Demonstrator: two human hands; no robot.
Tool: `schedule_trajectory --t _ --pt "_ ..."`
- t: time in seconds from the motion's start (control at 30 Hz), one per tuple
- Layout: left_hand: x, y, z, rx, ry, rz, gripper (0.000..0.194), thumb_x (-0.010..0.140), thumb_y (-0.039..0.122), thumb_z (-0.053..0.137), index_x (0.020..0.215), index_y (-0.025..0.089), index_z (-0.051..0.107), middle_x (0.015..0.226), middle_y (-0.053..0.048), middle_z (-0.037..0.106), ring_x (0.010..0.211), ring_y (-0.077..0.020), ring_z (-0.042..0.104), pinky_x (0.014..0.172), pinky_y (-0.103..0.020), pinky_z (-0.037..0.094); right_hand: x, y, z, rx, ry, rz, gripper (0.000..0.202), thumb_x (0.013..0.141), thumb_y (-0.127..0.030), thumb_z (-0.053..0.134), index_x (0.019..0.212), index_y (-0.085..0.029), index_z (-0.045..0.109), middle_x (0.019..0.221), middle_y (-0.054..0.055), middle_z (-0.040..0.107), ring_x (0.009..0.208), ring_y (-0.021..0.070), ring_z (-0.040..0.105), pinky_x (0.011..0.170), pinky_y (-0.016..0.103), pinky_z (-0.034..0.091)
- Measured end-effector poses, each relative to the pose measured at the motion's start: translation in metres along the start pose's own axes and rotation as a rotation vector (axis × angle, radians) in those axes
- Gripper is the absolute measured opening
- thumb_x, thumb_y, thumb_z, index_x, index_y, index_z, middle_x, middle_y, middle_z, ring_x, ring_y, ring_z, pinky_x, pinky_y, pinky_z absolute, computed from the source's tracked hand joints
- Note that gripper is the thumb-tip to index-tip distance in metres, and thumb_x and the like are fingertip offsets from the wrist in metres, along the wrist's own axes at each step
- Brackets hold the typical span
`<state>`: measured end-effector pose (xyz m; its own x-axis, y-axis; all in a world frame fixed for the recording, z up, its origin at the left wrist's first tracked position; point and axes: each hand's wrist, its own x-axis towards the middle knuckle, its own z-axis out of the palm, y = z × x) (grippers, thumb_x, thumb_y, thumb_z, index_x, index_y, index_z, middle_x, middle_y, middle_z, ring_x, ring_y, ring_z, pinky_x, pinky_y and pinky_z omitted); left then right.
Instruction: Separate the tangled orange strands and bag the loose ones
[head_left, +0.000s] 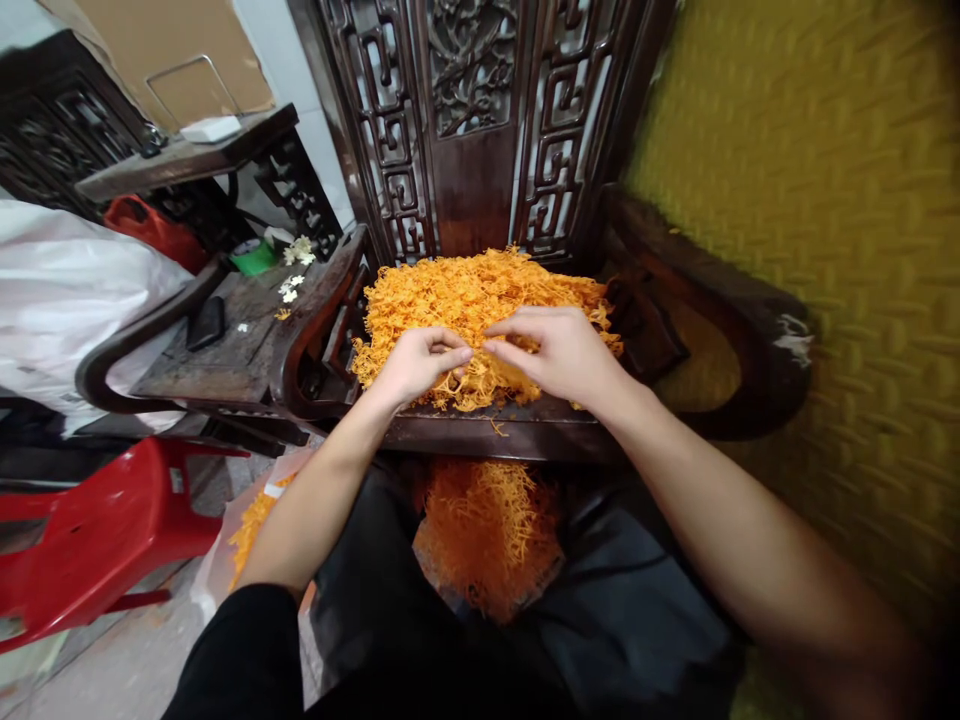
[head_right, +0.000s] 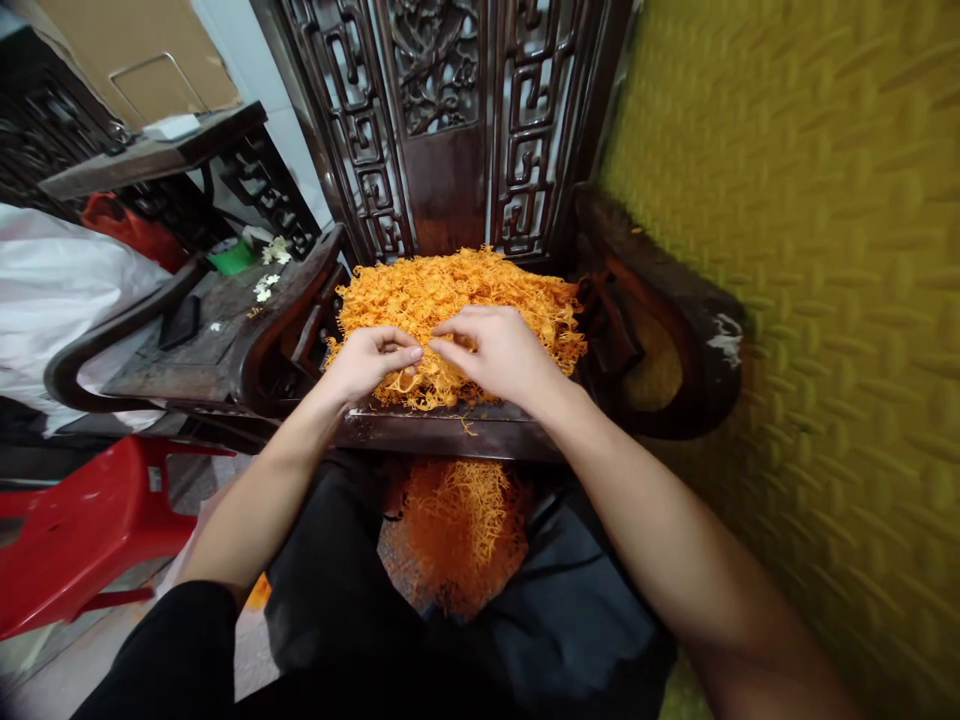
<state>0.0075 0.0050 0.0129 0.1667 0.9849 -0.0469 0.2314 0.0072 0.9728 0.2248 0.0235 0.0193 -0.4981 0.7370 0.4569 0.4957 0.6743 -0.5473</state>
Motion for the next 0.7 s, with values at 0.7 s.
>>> schedule_trajectory --t 0.7 --pt "-0.004 0.007 0.003 -0.135 -0.16 -0.113 0.038 0.079 0.051 0.078 0.069 0.018 0.062 0.058 0.004 0.043 0.051 -0.0078 0.033 0.052 -0.025 0.025 -0.013 -0.004 0.005 -0.447 -0.003 -0.224 0.031 0.102 -0.035 0.049 0.106 -0.019 0.076 0.092 0.008 0.069 0.081 0.0206 0.063 0.062 0.032 0.038"
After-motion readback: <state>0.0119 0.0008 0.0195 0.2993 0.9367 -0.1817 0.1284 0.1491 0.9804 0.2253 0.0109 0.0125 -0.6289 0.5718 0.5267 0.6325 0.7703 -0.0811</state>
